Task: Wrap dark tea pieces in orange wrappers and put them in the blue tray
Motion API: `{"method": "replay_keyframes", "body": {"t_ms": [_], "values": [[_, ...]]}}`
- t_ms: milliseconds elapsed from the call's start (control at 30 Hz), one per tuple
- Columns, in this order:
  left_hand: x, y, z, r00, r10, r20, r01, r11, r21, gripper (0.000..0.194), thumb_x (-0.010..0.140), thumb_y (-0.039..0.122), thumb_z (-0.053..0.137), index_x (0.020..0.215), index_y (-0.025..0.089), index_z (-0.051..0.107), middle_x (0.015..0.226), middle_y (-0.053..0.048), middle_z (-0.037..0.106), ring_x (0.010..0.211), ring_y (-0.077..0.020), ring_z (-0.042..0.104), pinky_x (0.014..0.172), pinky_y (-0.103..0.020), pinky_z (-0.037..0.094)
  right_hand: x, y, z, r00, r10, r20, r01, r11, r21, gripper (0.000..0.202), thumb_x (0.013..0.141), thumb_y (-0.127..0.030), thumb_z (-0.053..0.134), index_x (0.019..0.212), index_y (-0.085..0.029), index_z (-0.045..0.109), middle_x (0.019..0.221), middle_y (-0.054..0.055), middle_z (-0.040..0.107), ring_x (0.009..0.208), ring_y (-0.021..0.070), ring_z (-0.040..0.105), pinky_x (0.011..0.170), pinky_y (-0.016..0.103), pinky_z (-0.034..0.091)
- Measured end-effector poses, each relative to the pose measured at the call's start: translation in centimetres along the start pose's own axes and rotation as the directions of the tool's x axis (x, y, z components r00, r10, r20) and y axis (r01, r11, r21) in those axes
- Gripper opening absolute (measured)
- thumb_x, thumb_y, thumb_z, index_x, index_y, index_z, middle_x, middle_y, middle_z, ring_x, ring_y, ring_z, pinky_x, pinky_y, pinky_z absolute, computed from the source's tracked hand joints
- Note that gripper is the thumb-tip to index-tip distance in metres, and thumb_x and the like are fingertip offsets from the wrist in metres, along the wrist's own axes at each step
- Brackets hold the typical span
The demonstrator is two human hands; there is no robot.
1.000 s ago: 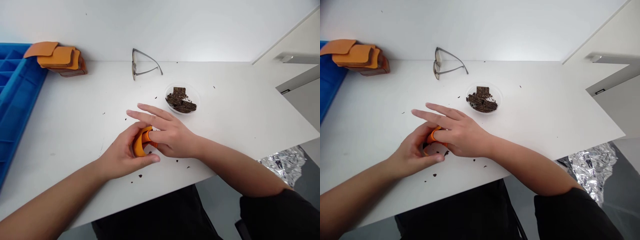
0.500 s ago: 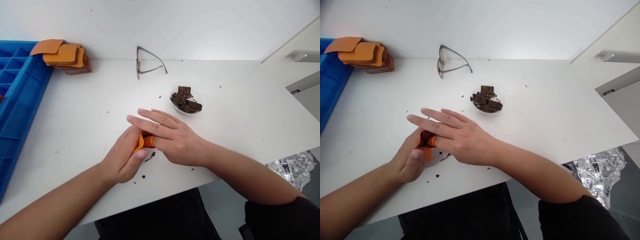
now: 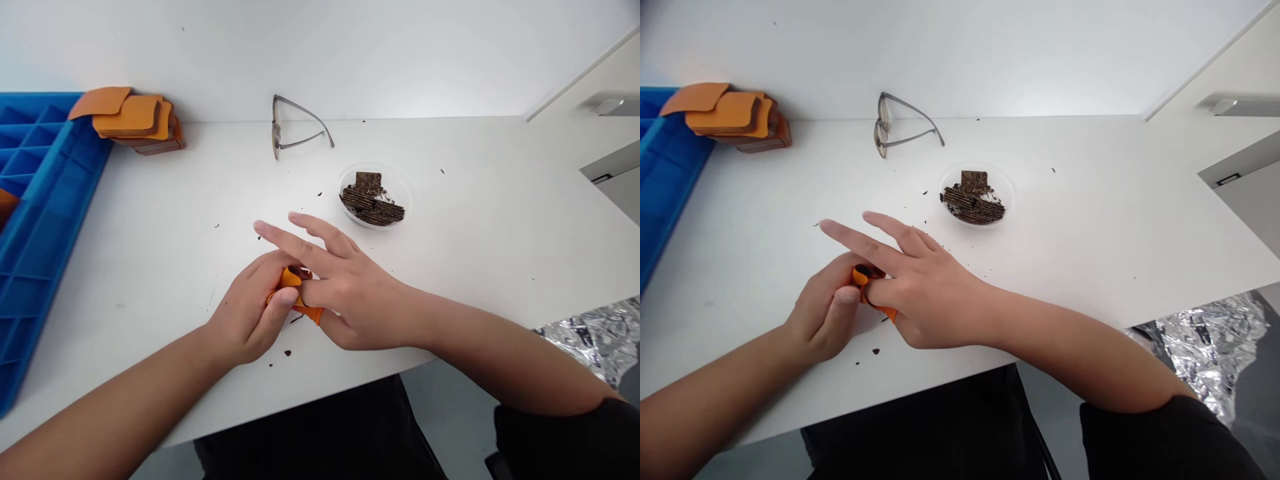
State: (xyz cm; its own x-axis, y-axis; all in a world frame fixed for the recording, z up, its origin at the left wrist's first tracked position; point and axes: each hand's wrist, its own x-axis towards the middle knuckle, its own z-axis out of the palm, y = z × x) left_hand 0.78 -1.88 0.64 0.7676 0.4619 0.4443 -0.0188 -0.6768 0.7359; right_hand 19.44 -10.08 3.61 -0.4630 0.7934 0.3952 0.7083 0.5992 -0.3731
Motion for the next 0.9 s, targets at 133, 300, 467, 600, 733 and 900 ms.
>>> {"method": "replay_keyframes", "body": {"t_ms": [133, 300, 467, 600, 733, 900], "values": [[-0.1, -0.2, 0.0, 1.000, -0.019, -0.011, 0.019, 0.999, 0.044, 0.034, 0.109, 0.046, 0.035, 0.113, 0.019, 0.055, 0.085, -0.004, 0.063, 0.071, -0.0163, 0.055, 0.061, -0.032, 0.047, -0.1, 0.1, 0.5, 0.999, 0.049, 0.000, -0.049, 0.999, -0.019, 0.024, 0.083, 0.000, 0.051, 0.081, -0.016, 0.069, 0.163, 0.013, 0.040, 0.142, 0.0381, 0.040, 0.109, 0.060, 0.047], [-0.1, -0.4, 0.2, 0.999, 0.040, 0.026, -0.040, 0.999, 0.006, 0.041, 0.107, 0.056, 0.036, 0.112, 0.019, 0.054, 0.088, -0.005, 0.063, 0.072, -0.0160, 0.057, 0.060, -0.032, 0.048, -0.2, 0.1, 0.7, 0.999, 0.011, -0.032, -0.014, 0.997, -0.073, 0.026, 0.082, 0.004, 0.051, 0.075, -0.016, 0.067, 0.168, 0.011, 0.032, 0.154, 0.0387, 0.026, 0.112, 0.057, 0.045], [0.2, -0.5, 0.2, 0.996, 0.073, 0.057, -0.072, 0.997, -0.024, 0.041, 0.101, 0.057, 0.050, 0.117, 0.019, 0.053, 0.086, -0.003, 0.062, 0.067, -0.0144, 0.057, 0.056, -0.029, 0.049, -0.1, 0.0, 1.0, 1.000, 0.018, -0.023, -0.020, 0.994, -0.110, 0.031, 0.088, 0.003, 0.052, 0.097, -0.018, 0.072, 0.169, 0.010, 0.032, 0.159, 0.0384, 0.020, 0.115, 0.056, 0.046], [0.6, -0.6, 0.1, 0.997, 0.070, 0.033, -0.066, 0.990, -0.122, 0.046, 0.094, 0.055, 0.066, 0.122, 0.021, 0.052, 0.084, -0.001, 0.060, 0.066, -0.0128, 0.057, 0.054, -0.026, 0.050, 0.3, 0.1, 1.1, 0.981, -0.090, -0.169, 0.045, 0.966, -0.255, 0.015, 0.096, -0.010, 0.058, 0.092, -0.017, 0.071, 0.160, 0.007, 0.048, 0.155, 0.0334, 0.034, 0.121, 0.046, 0.044], [0.7, -0.5, -0.1, 0.999, 0.045, 0.029, -0.044, 0.998, -0.037, 0.049, 0.092, 0.046, 0.071, 0.130, 0.024, 0.050, 0.097, -0.004, 0.062, 0.076, -0.0161, 0.059, 0.063, -0.031, 0.053, 0.6, 0.4, 1.0, 0.956, -0.129, -0.263, 0.041, 0.948, -0.316, 0.018, 0.094, -0.015, 0.064, 0.077, -0.017, 0.065, 0.153, 0.010, 0.056, 0.150, 0.0343, 0.042, 0.120, 0.045, 0.046], [0.6, 0.0, -0.3, 0.998, -0.037, 0.041, 0.029, 0.983, 0.179, 0.041, 0.099, 0.039, 0.059, 0.134, 0.023, 0.045, 0.113, -0.011, 0.060, 0.099, -0.0251, 0.058, 0.081, -0.044, 0.054, 0.2, 0.9, 1.1, 0.944, -0.105, -0.311, 0.010, 0.956, -0.293, 0.022, 0.095, -0.013, 0.061, 0.073, -0.017, 0.062, 0.152, 0.012, 0.056, 0.150, 0.0342, 0.042, 0.112, 0.047, 0.053]]}}
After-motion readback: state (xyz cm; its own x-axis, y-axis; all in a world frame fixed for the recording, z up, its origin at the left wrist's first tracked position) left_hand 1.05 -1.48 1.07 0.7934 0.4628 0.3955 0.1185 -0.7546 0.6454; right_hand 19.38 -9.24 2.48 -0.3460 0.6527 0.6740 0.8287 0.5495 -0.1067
